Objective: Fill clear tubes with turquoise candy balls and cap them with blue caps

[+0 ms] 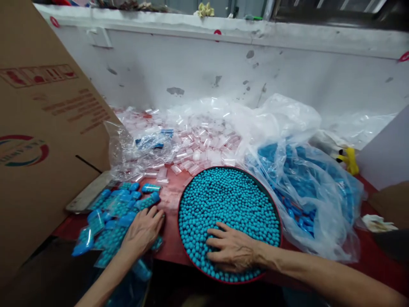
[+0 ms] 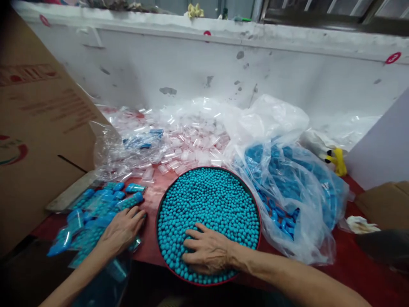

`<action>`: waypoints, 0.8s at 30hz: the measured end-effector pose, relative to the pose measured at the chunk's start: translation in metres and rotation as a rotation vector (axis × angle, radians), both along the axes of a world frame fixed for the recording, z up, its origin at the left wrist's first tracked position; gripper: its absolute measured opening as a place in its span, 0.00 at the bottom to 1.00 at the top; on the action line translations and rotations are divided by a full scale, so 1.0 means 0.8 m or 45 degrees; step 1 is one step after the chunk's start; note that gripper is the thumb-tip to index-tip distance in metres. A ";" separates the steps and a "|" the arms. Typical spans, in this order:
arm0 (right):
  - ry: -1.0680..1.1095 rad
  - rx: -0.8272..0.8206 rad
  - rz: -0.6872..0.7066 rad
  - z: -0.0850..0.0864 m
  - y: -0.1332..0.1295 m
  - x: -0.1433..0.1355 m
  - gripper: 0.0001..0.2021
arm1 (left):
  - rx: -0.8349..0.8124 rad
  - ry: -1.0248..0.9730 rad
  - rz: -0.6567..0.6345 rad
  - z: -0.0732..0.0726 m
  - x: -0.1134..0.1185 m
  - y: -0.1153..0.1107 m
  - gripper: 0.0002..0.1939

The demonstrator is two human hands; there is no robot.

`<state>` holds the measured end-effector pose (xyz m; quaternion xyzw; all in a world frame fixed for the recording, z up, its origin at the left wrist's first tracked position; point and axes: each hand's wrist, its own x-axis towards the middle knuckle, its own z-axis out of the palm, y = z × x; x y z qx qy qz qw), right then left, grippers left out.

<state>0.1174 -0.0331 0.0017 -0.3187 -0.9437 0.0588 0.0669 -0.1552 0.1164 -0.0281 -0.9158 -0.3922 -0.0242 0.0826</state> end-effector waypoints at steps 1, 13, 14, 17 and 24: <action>-0.001 0.040 0.029 -0.006 0.007 0.004 0.11 | 0.022 -0.006 0.000 -0.005 -0.012 -0.004 0.16; 0.243 0.176 -0.840 -0.010 0.037 0.078 0.19 | -0.027 -0.613 0.230 -0.002 -0.017 -0.047 0.19; 0.300 0.176 -1.011 -0.014 0.031 0.085 0.19 | -0.114 -0.730 0.255 0.005 0.003 -0.048 0.21; 0.377 0.079 -1.464 -0.028 0.021 0.104 0.22 | -0.487 -0.950 0.354 0.015 0.062 -0.035 0.25; 0.272 -0.098 -1.754 -0.024 0.033 0.100 0.23 | -0.670 -1.044 0.292 -0.025 0.106 0.039 0.27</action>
